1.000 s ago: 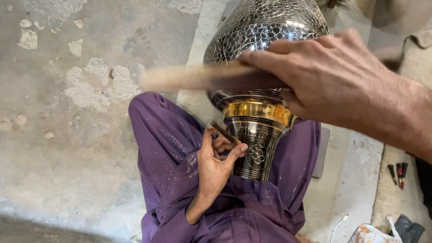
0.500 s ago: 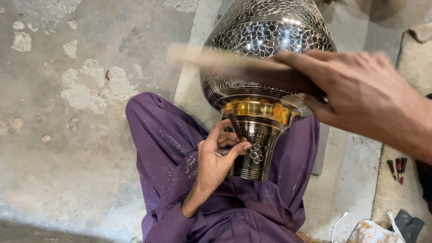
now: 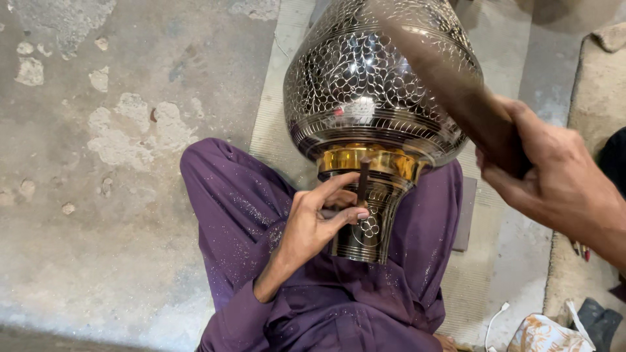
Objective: The person sits cross-legged on the floor with a large ornate engraved metal vessel resting on their lap. They hold a chisel against the brass band around the vessel's neck and repeatedly strike the chisel with a wooden mallet, repositioning the chisel along the band to work the surface.
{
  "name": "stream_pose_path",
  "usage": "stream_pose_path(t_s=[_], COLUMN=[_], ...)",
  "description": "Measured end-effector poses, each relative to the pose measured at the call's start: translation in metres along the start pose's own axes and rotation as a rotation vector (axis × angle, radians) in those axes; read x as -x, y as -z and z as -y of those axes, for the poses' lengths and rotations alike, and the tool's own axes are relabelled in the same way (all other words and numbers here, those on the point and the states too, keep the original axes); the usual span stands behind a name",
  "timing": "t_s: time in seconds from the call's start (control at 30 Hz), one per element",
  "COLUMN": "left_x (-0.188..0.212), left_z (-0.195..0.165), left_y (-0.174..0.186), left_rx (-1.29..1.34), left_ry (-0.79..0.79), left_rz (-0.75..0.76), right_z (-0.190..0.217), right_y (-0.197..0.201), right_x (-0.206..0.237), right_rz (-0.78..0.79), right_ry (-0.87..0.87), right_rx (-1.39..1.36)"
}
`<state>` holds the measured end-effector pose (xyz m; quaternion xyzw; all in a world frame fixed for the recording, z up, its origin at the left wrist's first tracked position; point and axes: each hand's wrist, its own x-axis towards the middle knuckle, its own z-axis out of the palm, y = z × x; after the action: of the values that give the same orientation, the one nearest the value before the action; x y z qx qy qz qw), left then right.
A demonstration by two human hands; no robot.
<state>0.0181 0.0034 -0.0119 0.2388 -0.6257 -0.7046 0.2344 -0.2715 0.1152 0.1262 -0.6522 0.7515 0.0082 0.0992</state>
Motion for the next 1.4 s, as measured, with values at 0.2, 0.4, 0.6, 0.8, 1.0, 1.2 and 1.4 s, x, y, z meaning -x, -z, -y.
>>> stream_pose_path(t_s=[0.2, 0.4, 0.6, 0.8, 1.0, 1.2, 1.4], left_x=[-0.006, -0.017, -0.026, -0.031, -0.035, -0.03, -0.018], left_z=[-0.008, -0.016, -0.023, -0.027, -0.023, -0.02, -0.005], left_y=[0.007, 0.011, 0.014, 0.016, 0.016, 0.021, 0.022], left_rx=[-0.145, -0.224, -0.273, -0.31, -0.299, -0.374, -0.186], left_ry=[-0.024, -0.14, -0.198, -0.212, -0.339, -0.27, -0.299], left_rz=[0.146, 0.281, 0.397, 0.549, 0.645, 0.726, 0.27], right_z=[-0.002, -0.002, -0.013, -0.013, -0.016, -0.032, -0.056], right_y=[-0.02, -0.032, -0.062, -0.093, -0.107, -0.143, -0.132], right_x=[0.024, 0.062, 0.095, 0.114, 0.134, 0.149, 0.14], right_rz=[0.104, -0.07, -0.15, -0.336, -0.506, -0.587, -0.372], right_ry=[-0.197, -0.198, -0.205, -0.174, -0.152, -0.097, -0.145], right_rx=[0.017, 0.056, 0.059, -0.024, -0.328, -0.262, 0.035])
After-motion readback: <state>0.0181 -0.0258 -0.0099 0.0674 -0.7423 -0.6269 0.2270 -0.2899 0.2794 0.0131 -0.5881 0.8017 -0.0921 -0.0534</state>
